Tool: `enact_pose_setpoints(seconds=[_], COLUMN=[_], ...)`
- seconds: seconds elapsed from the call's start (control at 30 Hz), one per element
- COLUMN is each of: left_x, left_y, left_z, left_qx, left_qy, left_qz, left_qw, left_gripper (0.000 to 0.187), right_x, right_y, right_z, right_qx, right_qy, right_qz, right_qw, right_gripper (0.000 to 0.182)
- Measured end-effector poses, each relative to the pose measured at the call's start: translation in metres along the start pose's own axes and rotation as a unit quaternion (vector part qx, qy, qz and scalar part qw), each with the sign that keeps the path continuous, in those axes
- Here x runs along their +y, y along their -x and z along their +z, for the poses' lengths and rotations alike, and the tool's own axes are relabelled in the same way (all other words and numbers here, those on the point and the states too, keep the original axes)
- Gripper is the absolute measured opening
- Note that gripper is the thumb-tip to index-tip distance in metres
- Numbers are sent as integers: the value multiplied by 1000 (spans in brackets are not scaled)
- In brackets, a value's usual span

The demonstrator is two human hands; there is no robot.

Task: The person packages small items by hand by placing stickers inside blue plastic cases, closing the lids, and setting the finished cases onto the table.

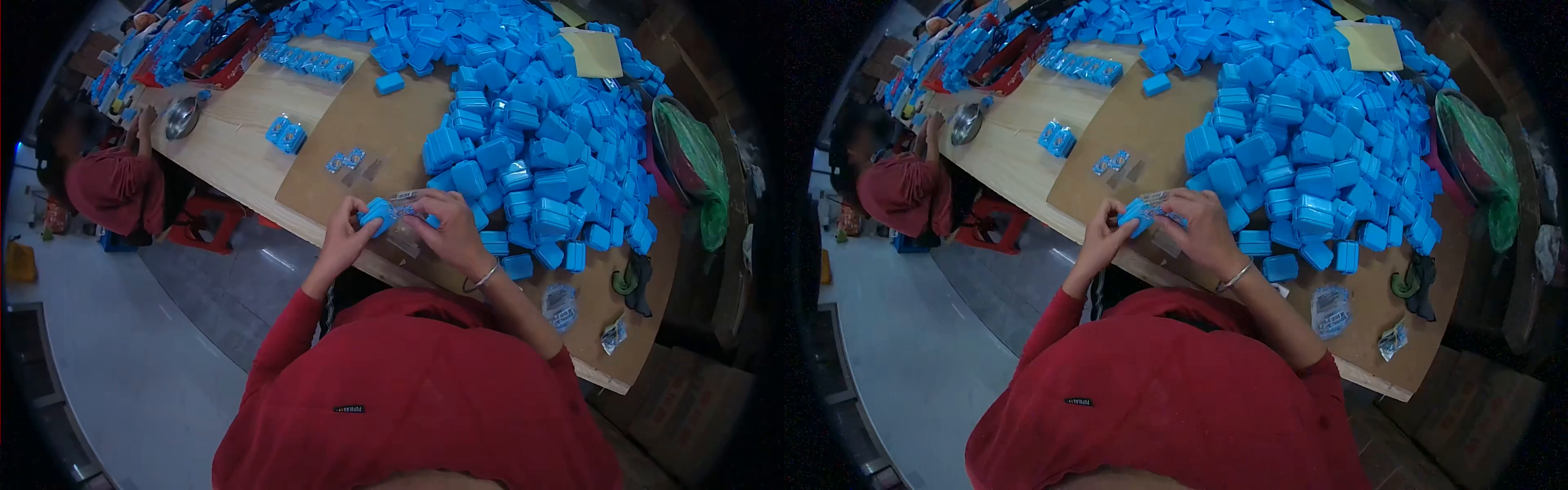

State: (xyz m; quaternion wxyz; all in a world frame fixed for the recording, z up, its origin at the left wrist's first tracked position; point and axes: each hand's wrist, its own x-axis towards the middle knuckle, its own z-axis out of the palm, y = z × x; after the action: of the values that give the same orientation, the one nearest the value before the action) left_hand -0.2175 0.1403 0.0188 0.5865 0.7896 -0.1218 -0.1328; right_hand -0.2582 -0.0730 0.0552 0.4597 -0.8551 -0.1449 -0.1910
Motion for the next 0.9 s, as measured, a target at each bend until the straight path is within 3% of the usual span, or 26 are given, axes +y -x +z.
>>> enact_pose_setpoints(seconds=[0.03,0.13,0.33,0.47,0.67,0.9], left_x=[-2,6,20,29,37,47], left_y=[0,0,4,6,8,6], left_z=[-1,-11,-21,-22,-22,-28], left_qx=[-1,32,8,-15,-36,-91], left_qy=[120,277,365,367,333,270], left_qz=[-37,-37,-73,-70,-30,0], left_qw=[992,960,928,928,942,958], left_gripper=[26,24,22,24,32,45], right_x=[-2,-4,-19,-11,-29,-19], right_y=[0,-2,-9,-8,-14,-16], right_z=[0,0,2,2,-2,3], right_qx=[-16,-49,-48,-84,-53,-82], right_qy=[-5,-44,-182,-141,-360,-328], right_qz=[13,37,151,123,233,163], right_qw=[1000,997,971,979,902,927], right_gripper=[14,16,22,25,23,25])
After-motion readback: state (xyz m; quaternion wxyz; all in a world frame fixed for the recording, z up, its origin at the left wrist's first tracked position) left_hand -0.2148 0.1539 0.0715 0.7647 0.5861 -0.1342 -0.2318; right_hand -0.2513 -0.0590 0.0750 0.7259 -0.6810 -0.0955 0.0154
